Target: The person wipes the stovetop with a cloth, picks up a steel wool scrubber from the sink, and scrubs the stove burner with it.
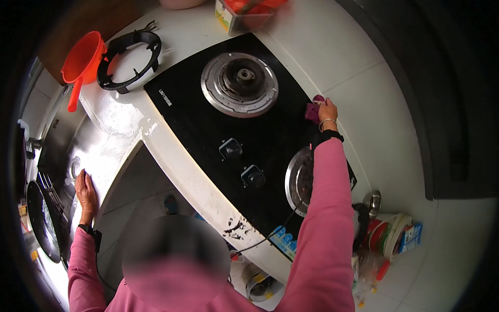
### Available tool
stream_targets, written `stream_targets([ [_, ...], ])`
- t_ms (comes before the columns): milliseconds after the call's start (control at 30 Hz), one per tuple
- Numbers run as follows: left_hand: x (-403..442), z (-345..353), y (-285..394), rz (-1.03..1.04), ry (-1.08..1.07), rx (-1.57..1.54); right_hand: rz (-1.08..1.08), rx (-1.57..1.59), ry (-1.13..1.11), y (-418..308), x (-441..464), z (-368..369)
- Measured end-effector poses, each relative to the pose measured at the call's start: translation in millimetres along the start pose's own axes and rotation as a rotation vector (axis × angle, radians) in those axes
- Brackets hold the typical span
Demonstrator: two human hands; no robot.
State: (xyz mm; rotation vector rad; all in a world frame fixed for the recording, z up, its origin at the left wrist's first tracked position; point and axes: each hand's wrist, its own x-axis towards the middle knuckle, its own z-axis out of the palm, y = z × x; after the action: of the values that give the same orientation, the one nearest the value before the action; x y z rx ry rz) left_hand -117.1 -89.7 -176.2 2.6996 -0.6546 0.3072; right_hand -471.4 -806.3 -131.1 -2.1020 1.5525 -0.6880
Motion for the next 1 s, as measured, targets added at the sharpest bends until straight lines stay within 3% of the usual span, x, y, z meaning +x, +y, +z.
stream_targets([
  [100,3,-2,0,-0.010,-0.026,0.009,-0.092,-0.262,-0.232,-29,-1,29],
  [233,2,2,-4,-0.010,-0.030,0.020,-0.334,-0.371,-0.260,-32,-14,50],
  [333,2,3,-7,-0.027,-0.046,0.027,-0.609,-0.183,-0.315,-34,-57,51],
  [433,2,6,-10,-0.011,-0.048,0.037,-0.746,-0.056,-0.385,-58,-102,47],
  [733,2,14,-24,0.020,0.000,-0.020,-0.834,0.032,-0.574,-65,-191,15],
  [900,3,20,-31,0.061,0.034,-0.010,-0.723,0.128,-0.600,-38,-243,-23],
  [1000,5,21,-34,0.063,0.018,-0.003,-0.598,0.065,-0.478,-30,-287,-40],
])
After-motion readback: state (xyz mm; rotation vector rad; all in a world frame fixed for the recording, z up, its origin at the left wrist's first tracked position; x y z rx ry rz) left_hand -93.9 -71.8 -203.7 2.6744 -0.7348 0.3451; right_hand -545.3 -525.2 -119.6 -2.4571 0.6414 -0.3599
